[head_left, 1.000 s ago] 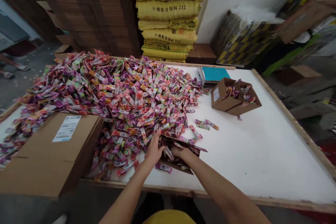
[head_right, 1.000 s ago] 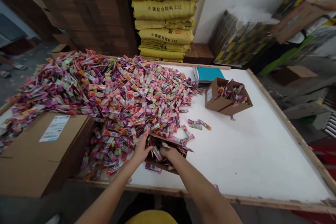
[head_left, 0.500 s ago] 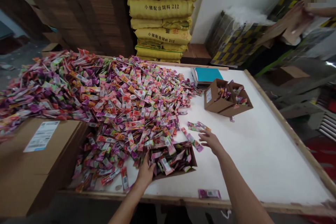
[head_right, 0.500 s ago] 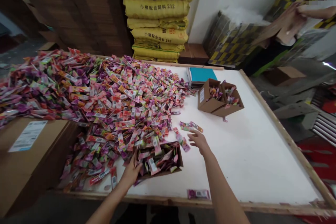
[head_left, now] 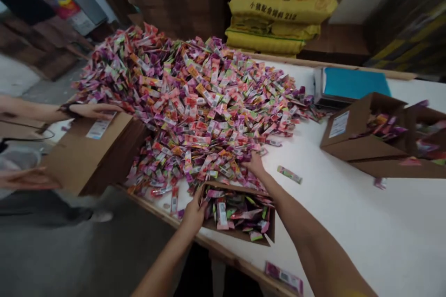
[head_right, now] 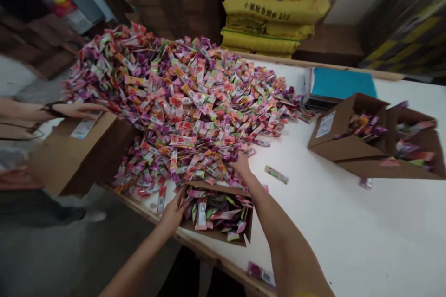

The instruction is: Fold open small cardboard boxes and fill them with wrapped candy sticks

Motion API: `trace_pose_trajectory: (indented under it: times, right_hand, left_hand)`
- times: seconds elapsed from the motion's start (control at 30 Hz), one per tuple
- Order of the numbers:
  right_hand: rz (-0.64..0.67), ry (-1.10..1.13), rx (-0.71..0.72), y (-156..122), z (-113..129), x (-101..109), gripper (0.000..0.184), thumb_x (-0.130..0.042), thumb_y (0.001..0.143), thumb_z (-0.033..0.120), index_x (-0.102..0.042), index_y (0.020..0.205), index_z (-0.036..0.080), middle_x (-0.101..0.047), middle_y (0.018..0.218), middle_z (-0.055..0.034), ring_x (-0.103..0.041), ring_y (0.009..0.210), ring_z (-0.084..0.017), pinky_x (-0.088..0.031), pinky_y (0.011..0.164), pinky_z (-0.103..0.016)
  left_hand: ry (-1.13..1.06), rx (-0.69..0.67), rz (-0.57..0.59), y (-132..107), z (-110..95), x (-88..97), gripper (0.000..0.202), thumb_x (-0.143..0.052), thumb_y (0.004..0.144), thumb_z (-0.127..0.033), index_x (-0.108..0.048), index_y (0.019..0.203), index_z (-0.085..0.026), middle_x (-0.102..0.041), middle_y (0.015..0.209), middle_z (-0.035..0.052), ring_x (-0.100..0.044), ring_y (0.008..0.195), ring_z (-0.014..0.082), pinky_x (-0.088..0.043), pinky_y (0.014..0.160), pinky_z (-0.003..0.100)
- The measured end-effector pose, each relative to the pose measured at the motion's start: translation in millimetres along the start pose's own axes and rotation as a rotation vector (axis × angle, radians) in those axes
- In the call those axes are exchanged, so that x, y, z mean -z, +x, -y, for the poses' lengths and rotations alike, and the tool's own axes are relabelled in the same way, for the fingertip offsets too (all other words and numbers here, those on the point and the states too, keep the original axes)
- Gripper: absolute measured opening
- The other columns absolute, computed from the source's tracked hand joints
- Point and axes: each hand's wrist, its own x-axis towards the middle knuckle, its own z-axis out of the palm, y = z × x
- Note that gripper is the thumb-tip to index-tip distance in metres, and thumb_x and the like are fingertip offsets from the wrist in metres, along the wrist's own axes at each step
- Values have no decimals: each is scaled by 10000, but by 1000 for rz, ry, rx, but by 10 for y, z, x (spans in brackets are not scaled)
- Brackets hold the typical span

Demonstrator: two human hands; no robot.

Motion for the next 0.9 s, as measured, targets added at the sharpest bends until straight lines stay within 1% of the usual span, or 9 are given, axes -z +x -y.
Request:
trace_pose_trajectory:
  times: [0.13, 0.23, 0.3, 0.37, 0.43, 0.53, 0.6, 0.8, 0.9]
  right_hand:
    - [-51, 8, 72, -358, 218, 442, 353, -660, 730, 304, -583, 1035, 146, -618, 887, -9, -565, 781, -154, -457, 703, -285]
    - [-164, 13, 227, -977, 526, 1008, 296, -655, 646, 299, -589, 909, 180, -586, 763, 29, -524, 697, -149, -393, 622, -249]
    - [-135, 8, 414, -1468, 785, 1167, 277, -627, 648, 247, -583, 917, 199, -600, 821, 13, -535, 737, -157, -397, 648, -247]
    - [25, -78, 573, -1850, 1007, 1025, 364, -564, 647, 129, -582, 1001, 211, -619, 954, -23, -558, 848, -172, -413, 723, -252]
    - [221, -264, 620, -2002, 1144, 645, 431, -489, 650, 45, -595, 1043, 185, -623, 1041, -80, -569, 947, -202, -417, 794, -277]
    - [415, -442, 567, -1850, 1199, 27, 387, -457, 714, 43, -622, 1059, 106, -646, 1046, -164, -604, 953, -242, -435, 814, -309]
    - [444, -448, 539, -1700, 1180, -181, 406, -473, 729, 55, -615, 1108, 88, -653, 1058, -180, -621, 938, -246, -449, 803, -306]
    - [333, -332, 572, -1827, 1088, 152, 501, -461, 800, 93, -516, 1279, 229, -606, 1156, -92, -570, 1034, -183, -418, 890, -264]
    - [315, -349, 506, -1929, 1026, 283, 497, -492, 869, 269, -437, 1363, 261, -553, 1244, -114, -512, 1125, -235, -396, 948, -355]
  left_hand:
    - [-42, 18, -66, 7, -75, -30, 594, -505, 771, -60, -435, 1356, -136, -532, 1354, 95, -473, 1262, 212, -327, 1085, 334]
    - [-74, -6, -86, 2, -133, -33, 606, -542, 745, -37, -461, 1339, -129, -530, 1354, 107, -464, 1270, 214, -315, 1098, 339]
    - [-98, -26, -94, -7, -177, -23, 602, -558, 740, -38, -474, 1329, -133, -542, 1341, 108, -475, 1260, 213, -321, 1095, 341]
    - [-114, -41, -94, -17, -211, -6, 586, -560, 745, -44, -482, 1320, -124, -559, 1320, 120, -497, 1237, 219, -339, 1082, 351]
    - [-117, -48, -84, -23, -219, 13, 571, -562, 745, -46, -492, 1309, -106, -581, 1289, 138, -521, 1212, 232, -356, 1068, 363]
    - [-116, -57, -58, -15, -185, 31, 561, -552, 747, -39, -503, 1300, -117, -586, 1287, 123, -527, 1207, 215, -360, 1064, 343]
    - [-113, -48, -45, 1, -156, 34, 536, -533, 764, -45, -509, 1294, -121, -600, 1270, 113, -542, 1189, 203, -372, 1052, 331]
    - [-99, -14, -67, 33, -147, 28, 531, -484, 800, -49, -471, 1329, -97, -563, 1310, 140, -504, 1229, 216, -333, 1072, 332]
    - [-109, -3, -67, 34, -166, 28, 535, -490, 794, -48, -473, 1326, -99, -551, 1324, 141, -500, 1232, 220, -320, 1080, 339]
